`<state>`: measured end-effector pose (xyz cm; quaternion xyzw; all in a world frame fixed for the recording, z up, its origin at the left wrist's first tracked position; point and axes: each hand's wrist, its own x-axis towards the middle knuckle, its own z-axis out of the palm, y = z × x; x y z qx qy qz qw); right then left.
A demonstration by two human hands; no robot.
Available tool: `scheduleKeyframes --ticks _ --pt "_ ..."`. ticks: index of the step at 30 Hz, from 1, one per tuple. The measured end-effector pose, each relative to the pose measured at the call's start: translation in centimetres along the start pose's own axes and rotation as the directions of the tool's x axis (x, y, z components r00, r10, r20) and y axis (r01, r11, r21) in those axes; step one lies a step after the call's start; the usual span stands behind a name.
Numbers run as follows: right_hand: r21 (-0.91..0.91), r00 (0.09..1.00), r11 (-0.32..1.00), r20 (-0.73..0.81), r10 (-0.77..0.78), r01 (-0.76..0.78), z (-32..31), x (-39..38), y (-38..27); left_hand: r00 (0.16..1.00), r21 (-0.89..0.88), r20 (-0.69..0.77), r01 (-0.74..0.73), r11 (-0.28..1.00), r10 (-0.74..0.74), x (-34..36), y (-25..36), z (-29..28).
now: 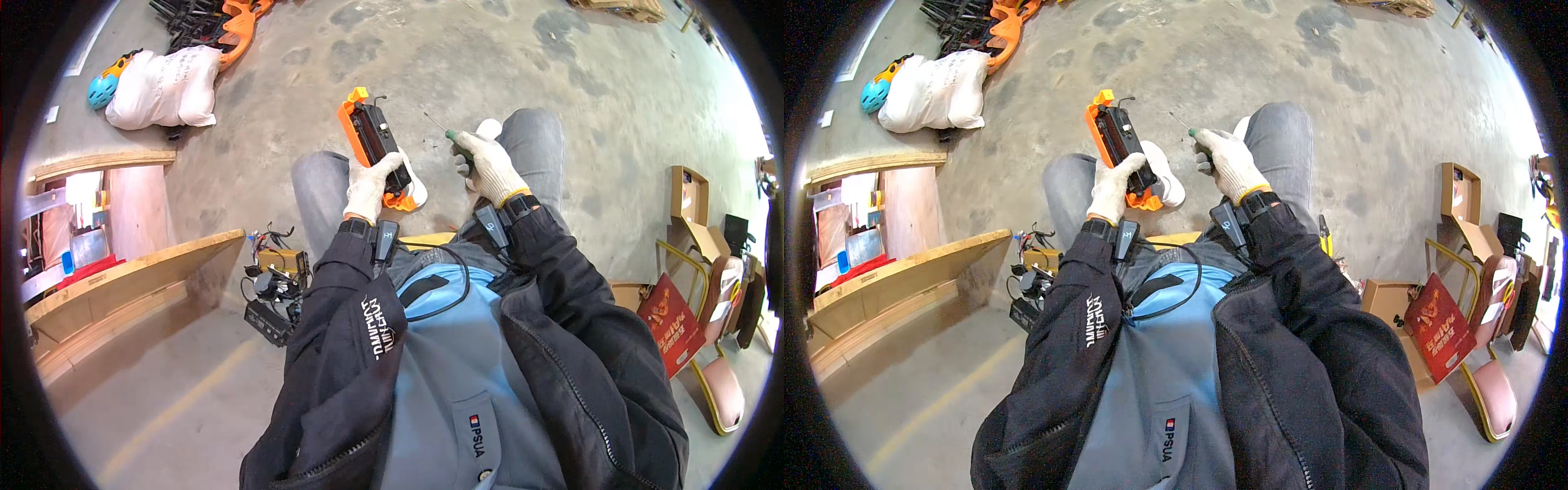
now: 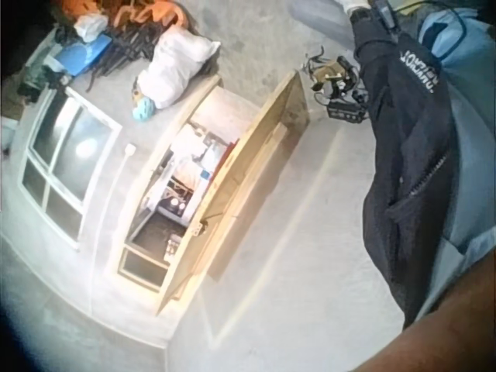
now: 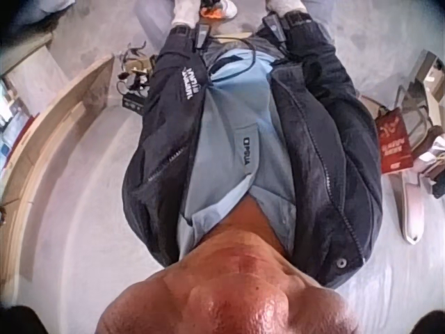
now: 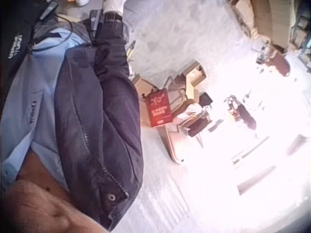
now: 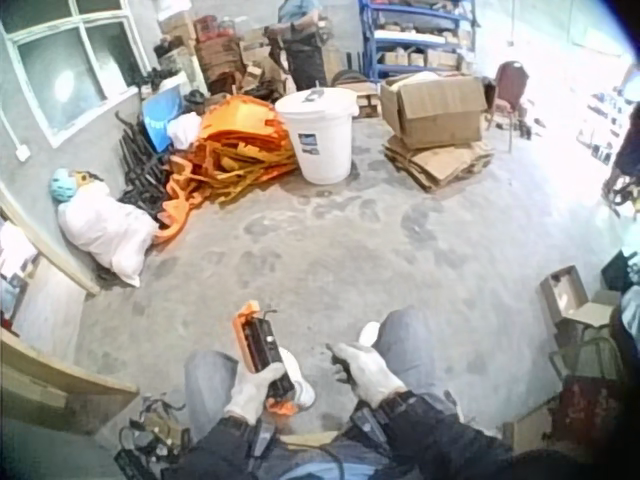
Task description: Using a screwdriver to unscrew or tighten a fastener on an orange and black plastic assembly while sitting on the floor.
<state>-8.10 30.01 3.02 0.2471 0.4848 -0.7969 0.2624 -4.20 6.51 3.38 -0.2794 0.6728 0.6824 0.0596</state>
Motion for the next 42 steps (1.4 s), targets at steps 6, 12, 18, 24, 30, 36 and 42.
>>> scheduleKeyframes --ticks 6,12,18,24,30,36,42 --pt "-0.020 1.000 1.000 -0.003 0.004 -0.004 0.0 -0.5 -0.3 0.992 -0.022 0.098 -0.081 0.996 0.083 0.3 -0.3 0.9" --pt "-0.031 1.000 0.999 0.016 -0.009 0.009 -0.1 0.3 0.1 0.995 0.072 0.057 -0.092 0.993 0.088 -0.1 0.3 -0.2" --pt "-0.143 1.000 0.990 0.018 -0.004 0.006 0.1 1.5 0.2 0.999 0.167 -0.037 0.009 0.986 -0.003 -1.1 0.5 -3.5" --pt "-0.266 0.998 0.964 0.045 0.038 -0.025 0.6 1.7 0.2 0.995 0.144 -0.096 0.002 0.990 0.012 -1.0 -2.4 -7.0" --pt "-0.334 0.999 0.942 0.015 0.042 -0.034 1.4 1.4 -0.2 0.987 -0.040 -0.143 0.065 0.997 -0.070 -0.9 -1.6 -7.0" --pt "-0.380 0.995 0.924 0.073 0.063 -0.031 0.2 1.8 0.2 0.971 0.099 -0.237 0.045 0.994 -0.021 -2.6 0.2 -6.3" --pt "-0.239 0.957 0.968 0.255 0.137 -0.075 0.0 3.0 0.9 0.982 0.082 -0.172 0.088 0.993 -0.073 -2.2 0.2 -6.7"
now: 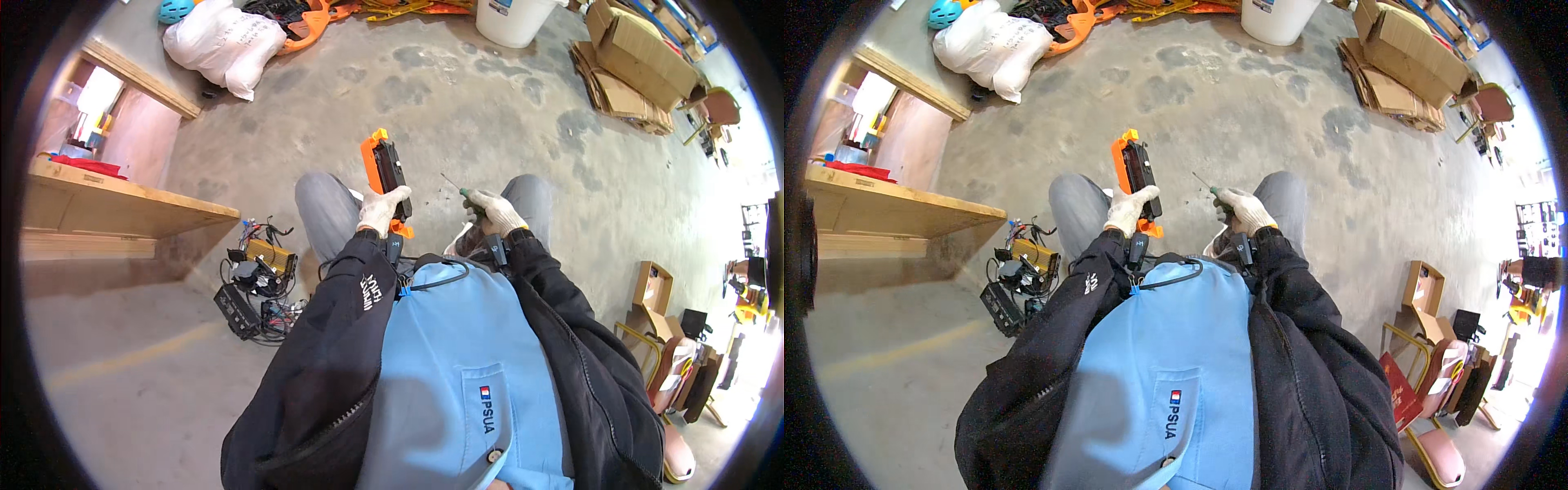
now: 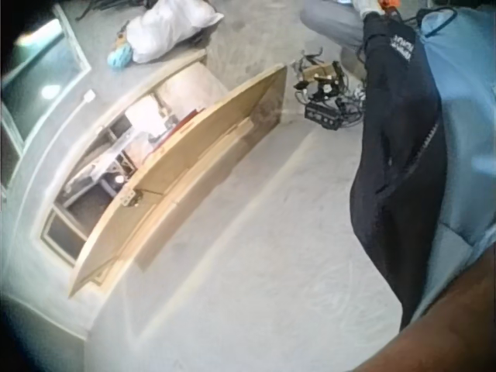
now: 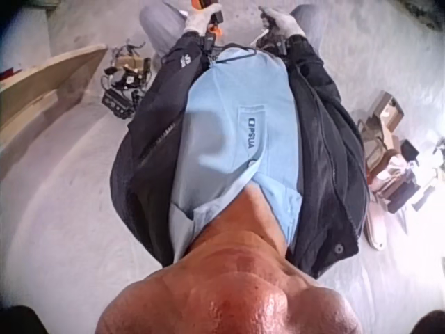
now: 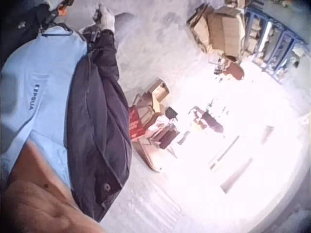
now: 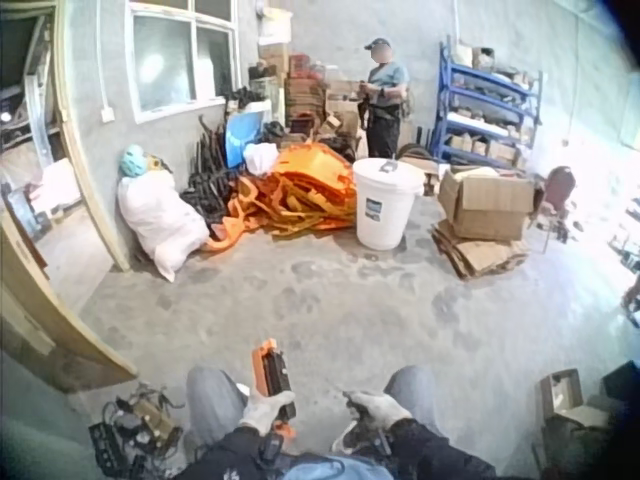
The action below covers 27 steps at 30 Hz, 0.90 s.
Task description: Using a screwdriver to unscrew or tighten a fastener on an orange and black plastic assembly while sitting on the floor.
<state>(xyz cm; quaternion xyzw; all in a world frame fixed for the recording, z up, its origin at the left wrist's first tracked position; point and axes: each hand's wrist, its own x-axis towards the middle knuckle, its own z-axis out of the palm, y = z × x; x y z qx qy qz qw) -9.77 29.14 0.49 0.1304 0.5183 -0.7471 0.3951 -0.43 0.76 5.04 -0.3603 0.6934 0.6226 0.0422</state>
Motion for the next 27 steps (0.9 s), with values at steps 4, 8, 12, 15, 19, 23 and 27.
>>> scheduleKeyframes --ticks 4,8,12,15,19,23,27 --pt "-0.010 0.998 0.999 0.050 0.032 -0.032 0.1 0.2 -0.4 0.997 -0.013 0.069 0.045 0.999 -0.044 0.5 0.3 -0.2" --pt "-0.038 0.997 0.999 0.071 0.024 -0.022 -0.1 0.3 -0.4 0.997 0.052 0.034 0.066 0.996 -0.068 1.1 -0.1 0.2" --pt "-0.041 0.996 0.999 0.093 0.015 -0.011 -0.8 0.8 -0.2 0.999 0.093 0.045 0.005 0.996 -0.010 2.1 -1.2 0.4" --pt "-0.069 0.996 0.996 0.069 0.064 -0.060 -1.4 1.2 -0.3 0.993 0.087 0.116 -0.003 0.996 -0.007 2.4 -1.7 0.0" --pt "-0.045 0.996 0.999 0.080 0.034 -0.030 -2.2 1.3 -0.2 1.000 0.078 0.008 -0.017 0.997 0.016 1.7 -1.6 0.0" --pt "0.008 0.999 1.000 0.035 0.026 -0.027 -3.1 1.4 0.3 0.999 0.074 0.036 -0.028 0.997 0.026 1.6 -1.6 -0.2" --pt "-0.043 0.998 0.998 -0.025 0.055 -0.056 -4.1 1.9 0.4 0.999 0.038 -0.020 0.041 0.998 -0.041 2.0 -1.6 -0.2"
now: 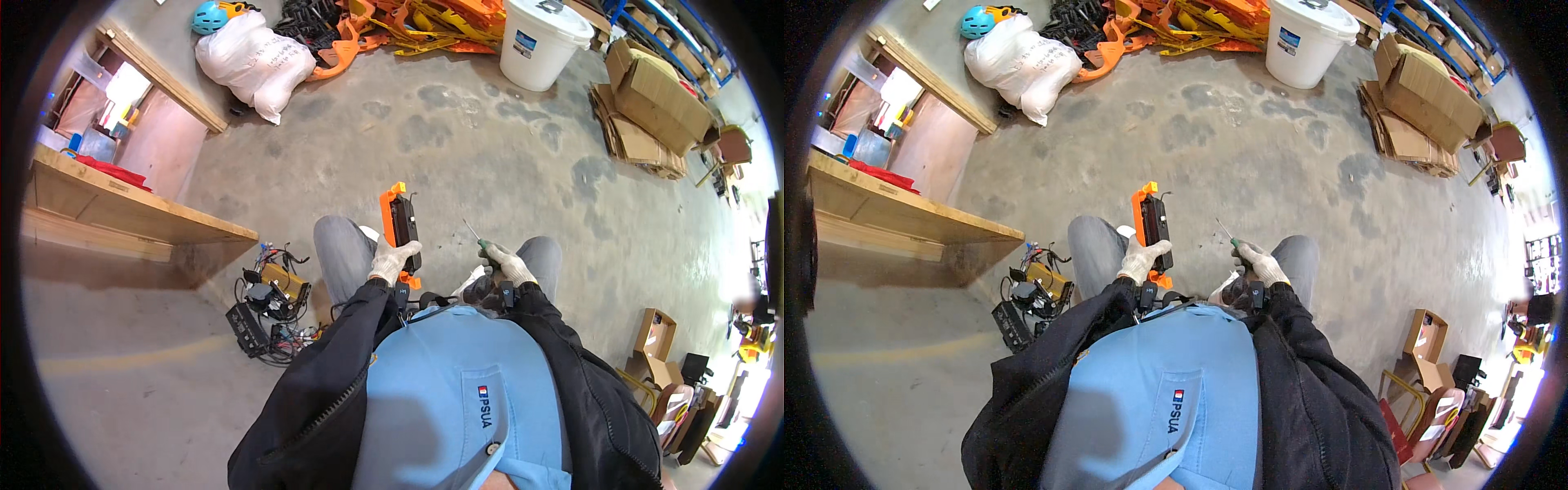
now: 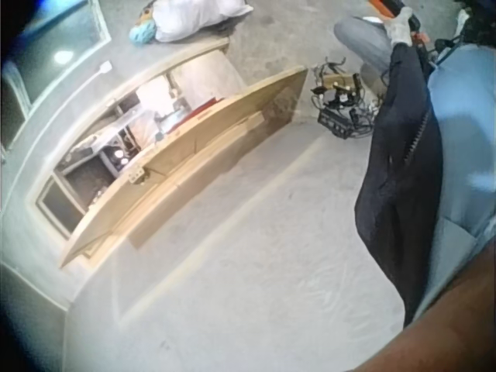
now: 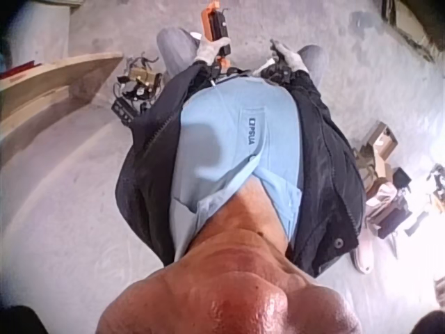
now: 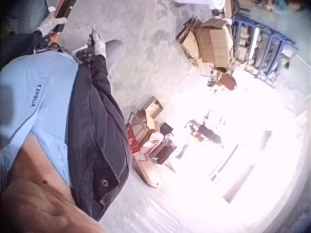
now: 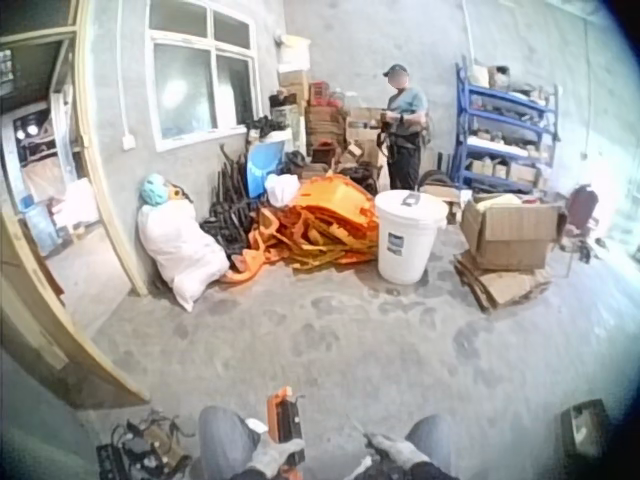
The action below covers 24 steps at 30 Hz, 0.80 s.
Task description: Using a screwdriver to unscrew or tighten a fastener on an orange and black plastic assembly while sitting on the floor.
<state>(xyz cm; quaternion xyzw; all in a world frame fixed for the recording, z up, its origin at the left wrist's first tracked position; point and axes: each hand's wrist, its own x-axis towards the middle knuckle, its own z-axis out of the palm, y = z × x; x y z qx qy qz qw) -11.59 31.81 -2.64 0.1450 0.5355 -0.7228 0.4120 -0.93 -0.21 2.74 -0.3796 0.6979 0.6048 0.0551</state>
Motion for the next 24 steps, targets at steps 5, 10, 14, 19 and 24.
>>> scheduleKeyframes --ticks 5,10,14,19,24 --pt "-0.072 1.000 0.997 0.001 -0.027 0.027 0.3 0.4 0.1 0.996 -0.063 0.045 -0.074 0.995 0.076 0.0 0.2 -0.2" --pt "0.005 0.999 0.999 0.021 -0.048 0.047 1.8 -0.4 -0.3 0.991 -0.153 0.124 -0.037 0.988 0.057 0.5 0.4 -0.1" --pt "0.058 0.989 0.997 0.147 0.034 -0.043 3.2 -1.1 -1.8 0.999 -0.049 0.026 0.024 0.999 -0.023 0.9 1.0 0.2" --pt "-0.110 0.970 0.987 0.200 0.140 -0.120 4.1 -2.1 -2.5 0.999 -0.071 0.046 0.014 0.997 -0.011 0.8 1.5 0.5" --pt "-0.125 0.947 0.977 0.253 0.200 -0.173 4.5 -2.8 -2.2 0.999 -0.012 0.035 0.041 0.999 -0.041 1.0 1.8 0.4"
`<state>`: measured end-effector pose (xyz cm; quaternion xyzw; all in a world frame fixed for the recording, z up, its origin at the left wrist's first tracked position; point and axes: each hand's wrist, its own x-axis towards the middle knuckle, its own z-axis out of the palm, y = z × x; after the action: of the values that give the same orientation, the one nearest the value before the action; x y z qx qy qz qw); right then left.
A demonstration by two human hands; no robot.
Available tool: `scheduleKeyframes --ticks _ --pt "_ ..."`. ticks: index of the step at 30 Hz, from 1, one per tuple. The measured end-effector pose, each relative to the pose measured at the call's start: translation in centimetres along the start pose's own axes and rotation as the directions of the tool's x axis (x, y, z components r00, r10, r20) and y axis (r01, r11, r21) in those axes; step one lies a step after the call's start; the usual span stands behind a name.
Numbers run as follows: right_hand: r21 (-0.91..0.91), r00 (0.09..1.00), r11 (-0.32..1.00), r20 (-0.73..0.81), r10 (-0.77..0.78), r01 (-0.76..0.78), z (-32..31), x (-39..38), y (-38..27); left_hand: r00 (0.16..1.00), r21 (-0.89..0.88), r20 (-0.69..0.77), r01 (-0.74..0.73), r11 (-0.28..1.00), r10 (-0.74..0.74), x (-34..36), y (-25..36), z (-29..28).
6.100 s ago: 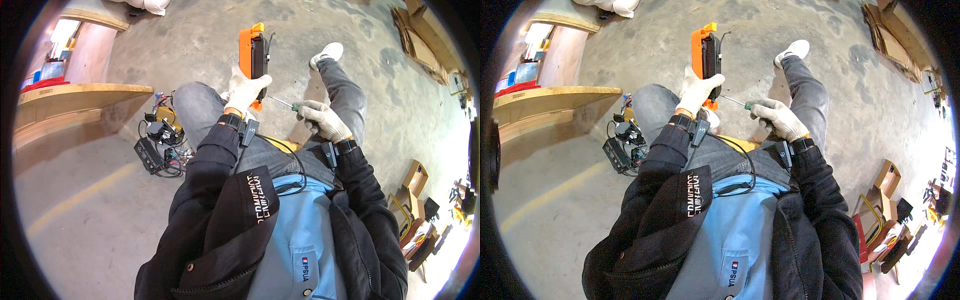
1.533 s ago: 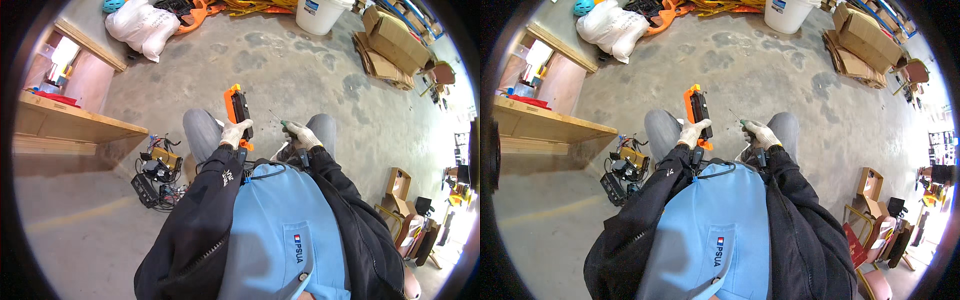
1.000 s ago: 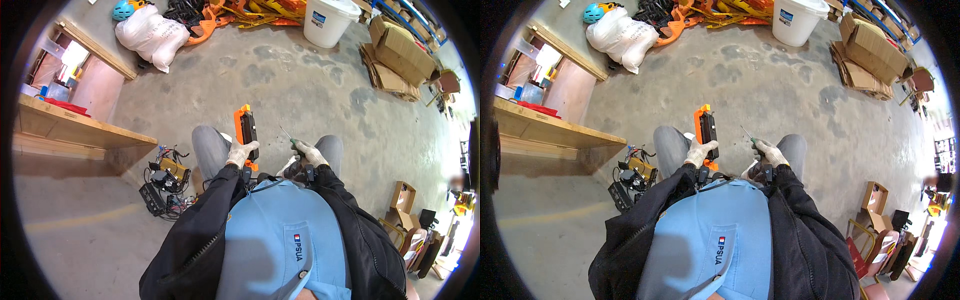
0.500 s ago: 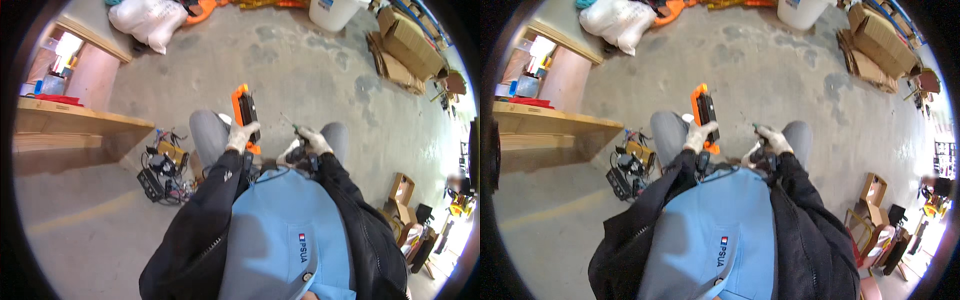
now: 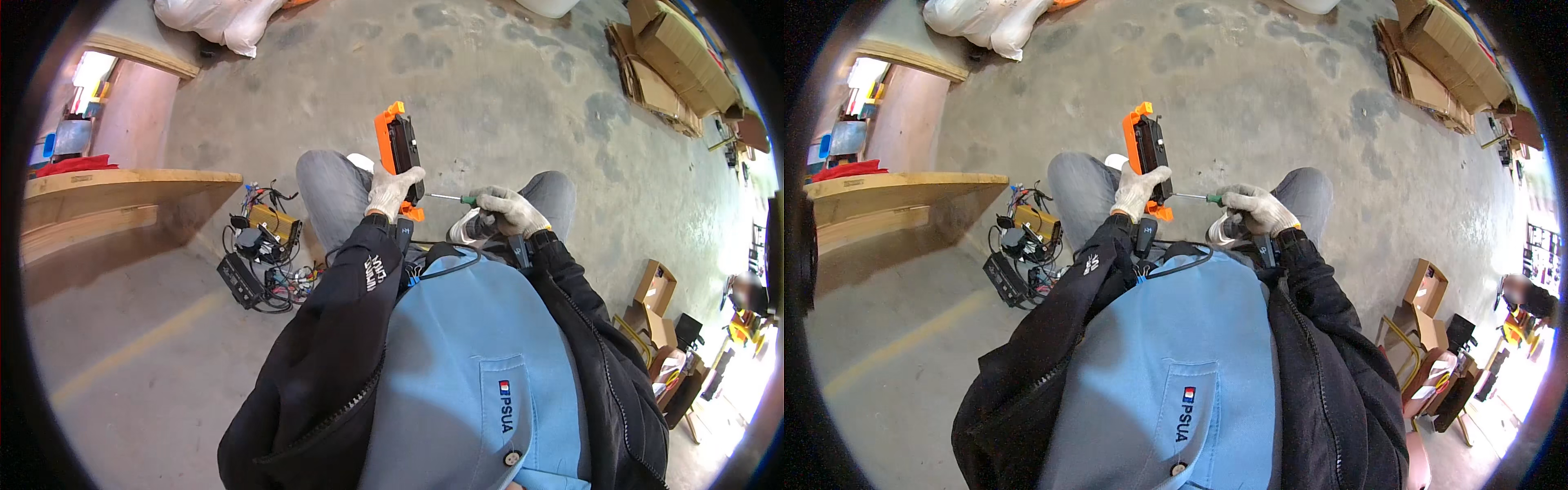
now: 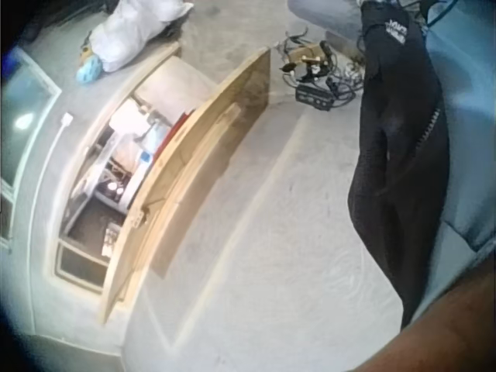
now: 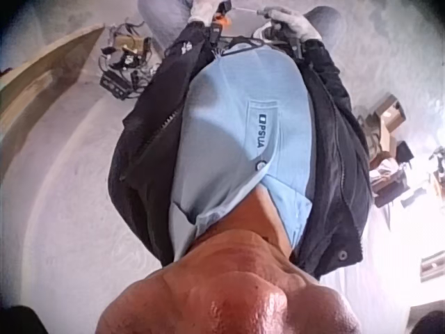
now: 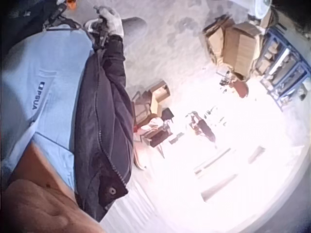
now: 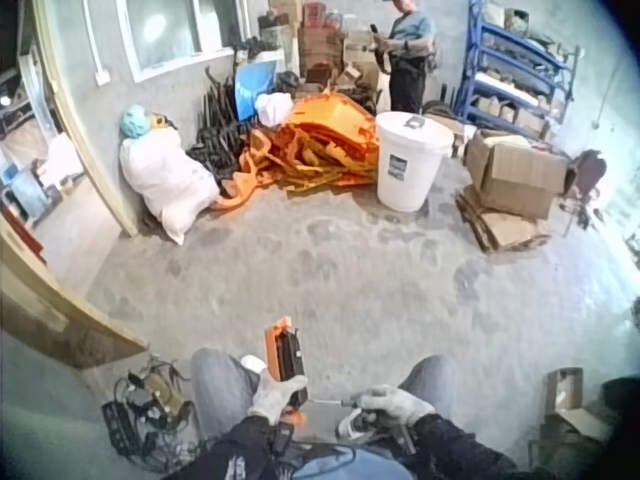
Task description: Using a screwdriver to unscrew or tighten a fastener on an orange and black plastic assembly while sitting on the floor.
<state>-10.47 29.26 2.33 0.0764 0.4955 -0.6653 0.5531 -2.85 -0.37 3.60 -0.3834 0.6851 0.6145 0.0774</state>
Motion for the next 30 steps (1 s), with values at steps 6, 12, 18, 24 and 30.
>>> scheduleKeyframes --ticks 6,12,18,24,30 --pt "-0.037 0.999 0.999 -0.036 -0.019 0.017 1.5 0.2 0.3 1.000 -0.002 0.019 0.012 1.000 -0.012 0.5 -0.2 0.2" --pt "-0.053 1.000 0.999 -0.003 0.005 -0.005 1.4 -0.1 0.6 0.997 0.198 -0.070 0.040 0.979 -0.026 1.5 -1.7 0.6" --pt "-0.062 0.999 0.998 0.029 -0.031 0.032 1.2 0.1 1.0 0.997 0.191 -0.069 0.054 0.980 -0.041 2.1 -2.3 0.9" --pt "-0.039 1.000 0.999 -0.013 -0.006 0.006 0.8 0.7 1.4 0.994 0.223 -0.106 0.036 0.974 -0.012 2.9 -3.5 1.3" --pt "-0.046 1.000 0.999 -0.019 -0.004 0.003 0.6 0.6 1.5 0.995 0.205 -0.104 0.028 0.978 -0.007 2.9 -3.7 1.7"
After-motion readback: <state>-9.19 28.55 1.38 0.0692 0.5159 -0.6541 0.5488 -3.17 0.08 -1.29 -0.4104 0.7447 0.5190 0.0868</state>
